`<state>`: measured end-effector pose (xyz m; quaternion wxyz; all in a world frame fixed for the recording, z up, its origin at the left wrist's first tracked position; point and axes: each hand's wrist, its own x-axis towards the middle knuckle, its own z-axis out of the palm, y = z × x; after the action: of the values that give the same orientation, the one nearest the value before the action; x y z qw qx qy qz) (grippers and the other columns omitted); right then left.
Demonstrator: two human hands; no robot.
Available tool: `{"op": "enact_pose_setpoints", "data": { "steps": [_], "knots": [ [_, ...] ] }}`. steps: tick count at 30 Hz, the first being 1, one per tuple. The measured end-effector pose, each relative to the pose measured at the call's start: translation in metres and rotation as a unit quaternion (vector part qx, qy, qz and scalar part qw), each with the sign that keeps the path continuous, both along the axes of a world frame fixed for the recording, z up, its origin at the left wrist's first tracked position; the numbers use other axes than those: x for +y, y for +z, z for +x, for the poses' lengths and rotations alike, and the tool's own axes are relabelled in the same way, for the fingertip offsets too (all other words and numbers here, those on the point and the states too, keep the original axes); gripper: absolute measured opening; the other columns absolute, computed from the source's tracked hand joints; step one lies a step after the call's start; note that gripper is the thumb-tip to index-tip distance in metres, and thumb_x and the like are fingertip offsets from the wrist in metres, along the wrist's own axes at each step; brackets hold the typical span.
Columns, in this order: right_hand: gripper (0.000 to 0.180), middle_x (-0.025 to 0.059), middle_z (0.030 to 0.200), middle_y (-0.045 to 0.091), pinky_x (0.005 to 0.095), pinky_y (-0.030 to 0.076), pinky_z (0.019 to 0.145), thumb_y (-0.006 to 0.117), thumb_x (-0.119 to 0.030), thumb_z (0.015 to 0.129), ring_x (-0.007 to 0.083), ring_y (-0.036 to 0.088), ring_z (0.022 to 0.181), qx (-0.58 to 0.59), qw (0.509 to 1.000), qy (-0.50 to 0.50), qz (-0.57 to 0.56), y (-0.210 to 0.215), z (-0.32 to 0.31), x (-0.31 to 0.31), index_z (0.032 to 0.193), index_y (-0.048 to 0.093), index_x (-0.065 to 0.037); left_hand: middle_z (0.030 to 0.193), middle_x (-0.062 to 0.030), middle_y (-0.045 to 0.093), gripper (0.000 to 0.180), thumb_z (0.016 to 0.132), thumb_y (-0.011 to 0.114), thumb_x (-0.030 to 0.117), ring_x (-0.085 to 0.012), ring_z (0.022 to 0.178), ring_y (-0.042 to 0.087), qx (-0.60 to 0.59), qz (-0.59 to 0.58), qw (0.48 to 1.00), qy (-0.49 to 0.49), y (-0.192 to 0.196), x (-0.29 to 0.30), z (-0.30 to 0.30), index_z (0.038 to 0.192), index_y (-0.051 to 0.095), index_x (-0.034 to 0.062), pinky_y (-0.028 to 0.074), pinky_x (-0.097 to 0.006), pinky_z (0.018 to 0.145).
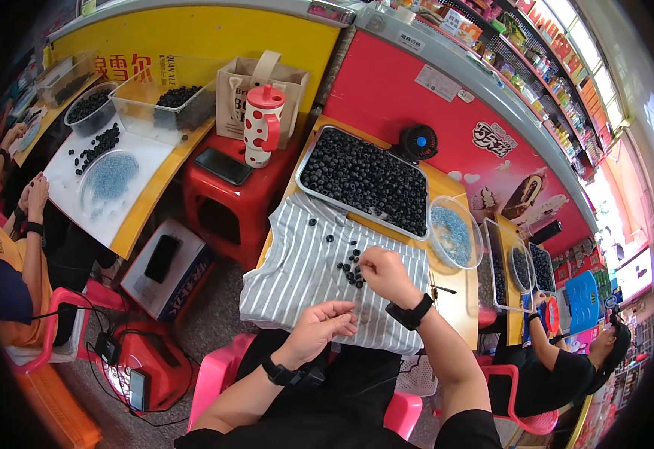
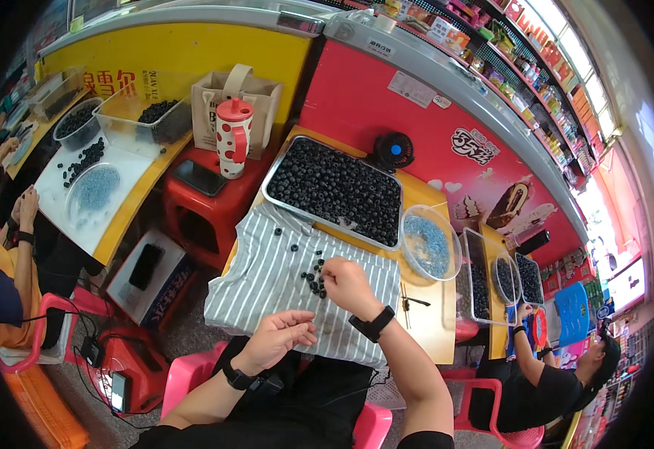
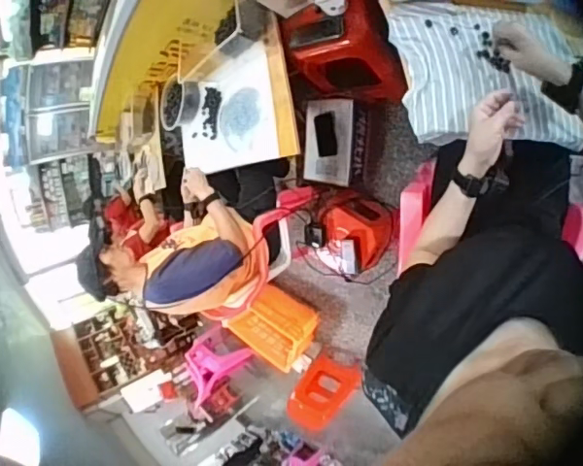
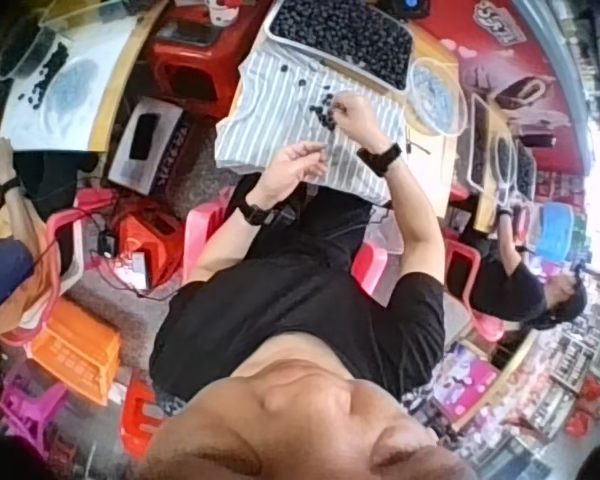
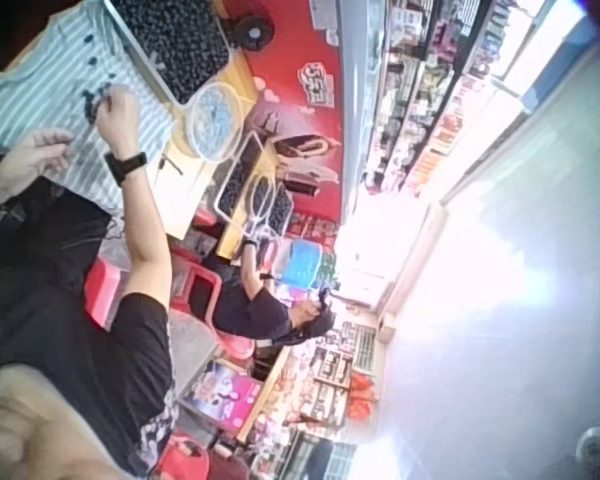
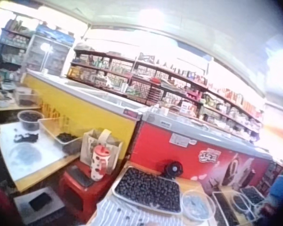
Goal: Assembling small black plastic parts by hand at a workstation in a manufacturing environment.
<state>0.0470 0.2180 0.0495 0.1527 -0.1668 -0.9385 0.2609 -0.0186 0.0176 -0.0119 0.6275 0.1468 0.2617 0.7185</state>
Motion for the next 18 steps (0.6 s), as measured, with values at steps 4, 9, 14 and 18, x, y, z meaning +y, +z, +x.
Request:
{"op": "enact_pose_setpoints", "data": {
  "steps": [4,9,14,18],
  "knots": [
    [0.009,0.0162,0.077,0.063,0.0374,0.049,0.060,0.059,-0.001,0.075,0.0293,0.063,0.068,-0.032,0.995,-0.054,-0.075,0.017,0.019,-0.006,0.082,0.064,0.001,0.106,-0.0148,0.063,0.031,0.094,0.054,0.003,-0.0208,0.091,0.065,0.006,-0.004,1.000,0.010,0.002,-0.001,-0.002,0.124,0.052,-0.0063,0.052,-0.029,0.081],
    [0.010,0.0174,0.083,0.064,0.0403,0.050,0.063,0.062,-0.007,0.076,0.0339,0.062,0.070,-0.019,0.998,-0.041,-0.047,0.008,0.015,-0.007,0.085,0.064,-0.001,0.105,-0.0135,0.063,0.033,0.094,0.054,0.004,-0.0192,0.089,0.066,0.038,-0.004,0.999,0.016,0.005,0.000,0.000,0.125,0.050,-0.0061,0.054,-0.028,0.078],
    [0.015,0.0172,0.079,0.064,0.0437,0.049,0.064,0.063,-0.012,0.074,0.0359,0.063,0.072,-0.082,0.996,-0.015,0.027,-0.006,-0.005,0.004,0.085,0.065,-0.002,0.105,-0.0143,0.063,0.032,0.095,0.054,0.004,-0.0196,0.088,0.066,0.040,-0.001,0.999,0.013,0.002,0.001,0.006,0.125,0.051,-0.0060,0.054,-0.028,0.077],
    [0.011,0.0127,0.071,0.063,0.0341,0.050,0.061,0.065,-0.008,0.075,0.0249,0.064,0.068,-0.052,0.999,-0.014,-0.009,0.006,0.007,-0.008,0.083,0.064,-0.001,0.105,-0.0148,0.063,0.032,0.096,0.053,0.006,-0.0209,0.088,0.066,0.020,-0.005,1.000,0.019,0.000,0.000,0.005,0.125,0.050,-0.0057,0.054,-0.029,0.077]
  ]
}}
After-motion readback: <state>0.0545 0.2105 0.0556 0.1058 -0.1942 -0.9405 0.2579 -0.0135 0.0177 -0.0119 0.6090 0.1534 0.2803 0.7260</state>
